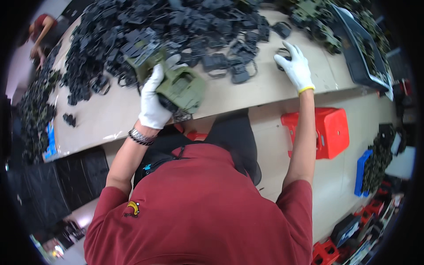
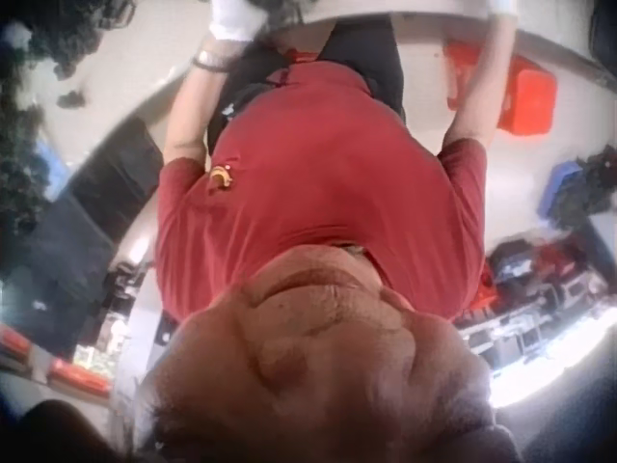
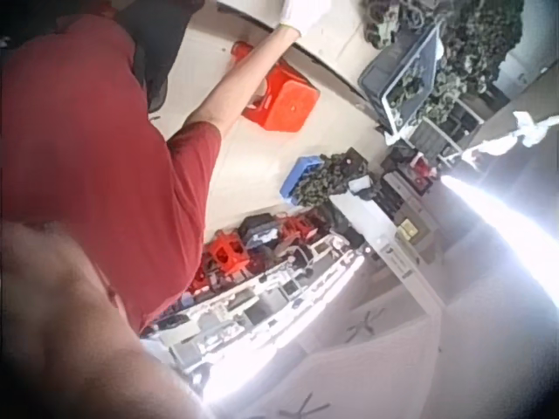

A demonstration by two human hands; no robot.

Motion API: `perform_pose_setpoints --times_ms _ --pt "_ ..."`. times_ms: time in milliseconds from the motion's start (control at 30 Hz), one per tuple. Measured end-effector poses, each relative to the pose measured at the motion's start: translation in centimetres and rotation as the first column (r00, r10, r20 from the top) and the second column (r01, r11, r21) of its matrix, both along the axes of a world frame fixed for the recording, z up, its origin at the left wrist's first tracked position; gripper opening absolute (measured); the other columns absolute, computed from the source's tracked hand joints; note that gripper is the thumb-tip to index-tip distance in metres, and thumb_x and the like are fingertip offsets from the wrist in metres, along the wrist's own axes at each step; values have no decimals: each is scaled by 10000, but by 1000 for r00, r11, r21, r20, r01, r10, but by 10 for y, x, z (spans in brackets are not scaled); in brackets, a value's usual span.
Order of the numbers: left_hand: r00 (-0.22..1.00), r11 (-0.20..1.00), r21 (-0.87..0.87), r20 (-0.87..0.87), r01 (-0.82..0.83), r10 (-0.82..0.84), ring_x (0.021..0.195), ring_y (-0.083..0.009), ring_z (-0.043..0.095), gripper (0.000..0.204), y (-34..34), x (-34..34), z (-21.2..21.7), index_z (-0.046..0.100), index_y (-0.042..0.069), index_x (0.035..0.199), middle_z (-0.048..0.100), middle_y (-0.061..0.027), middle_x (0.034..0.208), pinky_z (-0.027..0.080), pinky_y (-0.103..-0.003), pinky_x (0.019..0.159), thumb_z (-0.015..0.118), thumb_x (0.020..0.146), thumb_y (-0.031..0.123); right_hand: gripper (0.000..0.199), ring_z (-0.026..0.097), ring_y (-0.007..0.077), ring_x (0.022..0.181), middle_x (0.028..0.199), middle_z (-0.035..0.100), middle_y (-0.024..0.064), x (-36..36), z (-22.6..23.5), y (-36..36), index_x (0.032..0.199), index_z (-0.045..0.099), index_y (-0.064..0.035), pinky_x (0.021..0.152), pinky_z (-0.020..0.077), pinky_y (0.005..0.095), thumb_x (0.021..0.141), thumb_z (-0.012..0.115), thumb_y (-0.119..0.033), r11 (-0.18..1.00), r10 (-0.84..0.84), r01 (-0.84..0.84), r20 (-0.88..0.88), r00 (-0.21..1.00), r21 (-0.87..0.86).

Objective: Sorting and inspecting green and black plastic toy vehicle components on a factory assembly table.

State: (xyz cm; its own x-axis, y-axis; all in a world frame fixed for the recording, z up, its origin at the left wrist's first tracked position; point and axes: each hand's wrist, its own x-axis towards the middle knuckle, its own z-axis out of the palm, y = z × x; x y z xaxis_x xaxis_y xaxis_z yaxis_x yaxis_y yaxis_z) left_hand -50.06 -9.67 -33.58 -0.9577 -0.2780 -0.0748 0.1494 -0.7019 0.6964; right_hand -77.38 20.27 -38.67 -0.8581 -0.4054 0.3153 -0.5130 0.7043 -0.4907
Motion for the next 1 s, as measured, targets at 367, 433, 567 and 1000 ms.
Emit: perform_pose_setpoints --times_ms 367,433,567,1000 --pt "990 992 -10 69 -126 126 1154 -258 633 511 9 -16 -1 537 47 1370 651 -130 1251 505 -421 1017 543 1028 427 540 643 329 1054 1242 647 164 92 50 -49 1305 643 -78 955 507 410 812 771 -257 841 93 29 196 976 -540" --pt "990 992 -51 76 -116 120 1098 -214 632 466 9 -14 -7 542 60 1329 637 -91 1199 517 -391 973 613 998 381 569 629 301 1122 1302 635 147 138 77 -70 1305 641 -53 988 491 385 780 770 -233 783 411 -320 58 910 -534" --pt "994 991 -110 67 -82 90 961 -127 634 348 18 -10 2 584 44 1249 646 -31 1097 533 -300 868 649 997 274 619 598 303 1185 1355 616 130 176 72 -100 1286 651 -62 1008 477 388 697 783 -200 681 598 -507 2 801 -529" --pt "990 958 -259 36 -121 135 994 -91 592 345 13 6 6 628 41 1226 655 4 1114 485 -274 895 709 960 245 659 575 321 1222 1392 592 161 184 56 -116 1293 642 -42 1038 452 403 657 784 -144 594 649 -620 -149 746 -513"
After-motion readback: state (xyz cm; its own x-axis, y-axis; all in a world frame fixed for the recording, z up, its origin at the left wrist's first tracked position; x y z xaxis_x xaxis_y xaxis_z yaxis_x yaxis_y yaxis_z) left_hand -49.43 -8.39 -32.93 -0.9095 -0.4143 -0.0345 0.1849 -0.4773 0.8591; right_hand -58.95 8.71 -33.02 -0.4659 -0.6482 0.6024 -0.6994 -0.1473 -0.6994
